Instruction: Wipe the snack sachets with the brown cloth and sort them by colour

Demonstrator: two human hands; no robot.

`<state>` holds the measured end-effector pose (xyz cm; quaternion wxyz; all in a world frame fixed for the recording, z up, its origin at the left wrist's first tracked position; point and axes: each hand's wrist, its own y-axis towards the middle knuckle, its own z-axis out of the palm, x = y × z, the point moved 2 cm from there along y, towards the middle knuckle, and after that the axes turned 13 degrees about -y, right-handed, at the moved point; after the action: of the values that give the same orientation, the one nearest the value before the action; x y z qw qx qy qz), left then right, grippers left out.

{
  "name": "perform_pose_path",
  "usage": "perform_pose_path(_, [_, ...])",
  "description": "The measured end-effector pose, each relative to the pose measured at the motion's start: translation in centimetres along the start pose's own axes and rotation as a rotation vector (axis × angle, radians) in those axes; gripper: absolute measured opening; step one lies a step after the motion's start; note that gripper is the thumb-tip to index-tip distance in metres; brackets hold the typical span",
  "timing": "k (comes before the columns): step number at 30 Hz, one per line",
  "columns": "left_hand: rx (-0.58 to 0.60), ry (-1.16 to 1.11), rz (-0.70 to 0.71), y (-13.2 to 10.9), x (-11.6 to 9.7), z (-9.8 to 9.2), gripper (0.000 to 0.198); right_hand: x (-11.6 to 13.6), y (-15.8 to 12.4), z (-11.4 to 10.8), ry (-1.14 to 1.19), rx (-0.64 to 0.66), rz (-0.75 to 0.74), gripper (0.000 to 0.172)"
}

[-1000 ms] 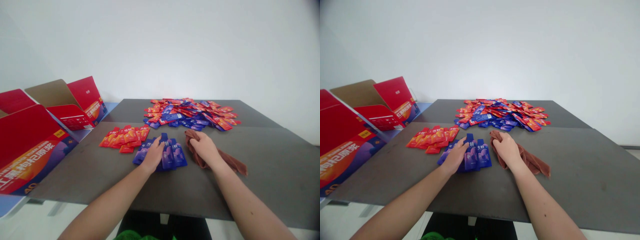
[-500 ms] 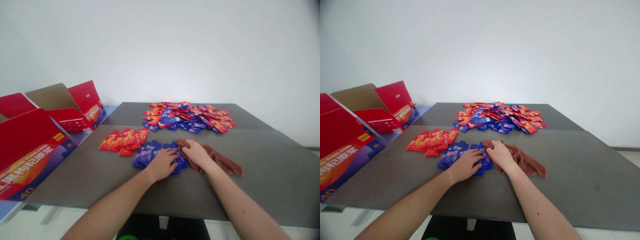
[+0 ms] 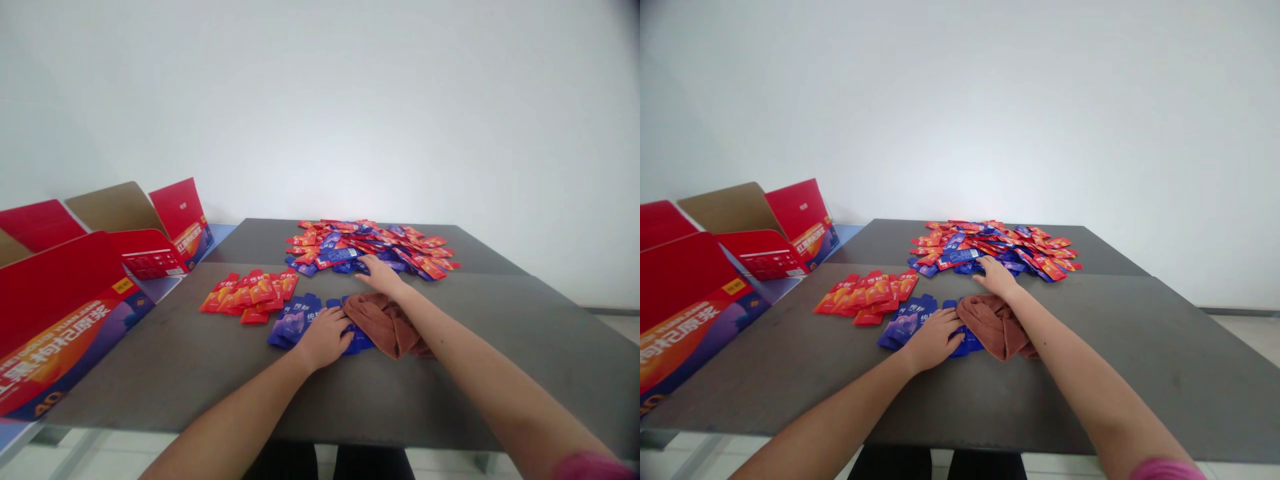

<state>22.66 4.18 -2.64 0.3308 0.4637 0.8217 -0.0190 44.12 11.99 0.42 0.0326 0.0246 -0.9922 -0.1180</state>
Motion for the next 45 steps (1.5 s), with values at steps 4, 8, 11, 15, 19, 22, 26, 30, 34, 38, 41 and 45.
perform_pose_path(4, [0.003, 0.005, 0.006, 0.1, 0.1, 0.0, 0.031, 1.3, 3.4, 1.2, -0.128, 0.021, -0.117, 0.071])
perform_pose_path(8, [0.013, 0.005, -0.025, 0.1, 0.1, 0.0, 0.031, 3.1, 5.4, 3.0, -0.223, 0.066, -0.219, 0.075])
perform_pose_path(11, [0.025, 0.008, -0.03, 0.1, 0.0, -0.1, 0.032, 3.5, 5.9, 3.8, -0.279, 0.091, -0.213, 0.06])
perform_pose_path(15, [0.022, 0.001, -0.016, 0.0, -0.1, -0.1, 0.032, 2.8, 5.3, 3.8, -0.352, 0.114, -0.173, 0.04])
perform_pose_path(19, [0.02, -0.002, -0.021, 0.0, -0.1, 0.0, 0.032, 1.9, 4.0, 3.2, -0.43, 0.153, -0.108, 0.035])
perform_pose_path(22, [0.013, -0.004, -0.032, -0.1, -0.1, 0.0, 0.032, 1.5, 3.1, 3.0, -0.475, 0.181, -0.068, 0.034])
perform_pose_path(26, [0.018, -0.001, -0.024, -0.1, -0.1, 0.0, 0.031, 1.2, 2.4, 2.7, -0.508, 0.219, -0.039, 0.034])
perform_pose_path(30, [0.003, 0.009, -0.008, -0.1, 0.0, 0.1, 0.029, 1.1, 1.6, 2.1, -0.512, 0.244, -0.018, 0.035])
perform_pose_path(34, [0.001, 0.015, -0.006, -0.1, 0.0, 0.2, 0.03, 1.0, 0.3, 1.3, -0.487, 0.224, 0.009, 0.031])
perform_pose_path(38, [0.002, 0.013, -0.01, 0.0, 0.1, 0.3, 0.03, 0.6, -0.8, 0.2, -0.424, 0.15, 0.076, 0.033])
perform_pose_path(41, [-0.006, 0.011, -0.01, 0.0, 0.2, 0.4, 0.031, -0.1, -1.0, -0.5, -0.356, 0.067, 0.17, 0.037])
perform_pose_path(45, [-0.018, 0.016, -0.002, 0.0, 0.3, 0.5, 0.028, -1.1, -0.5, -1.7, -0.217, -0.045, 0.311, 0.039])
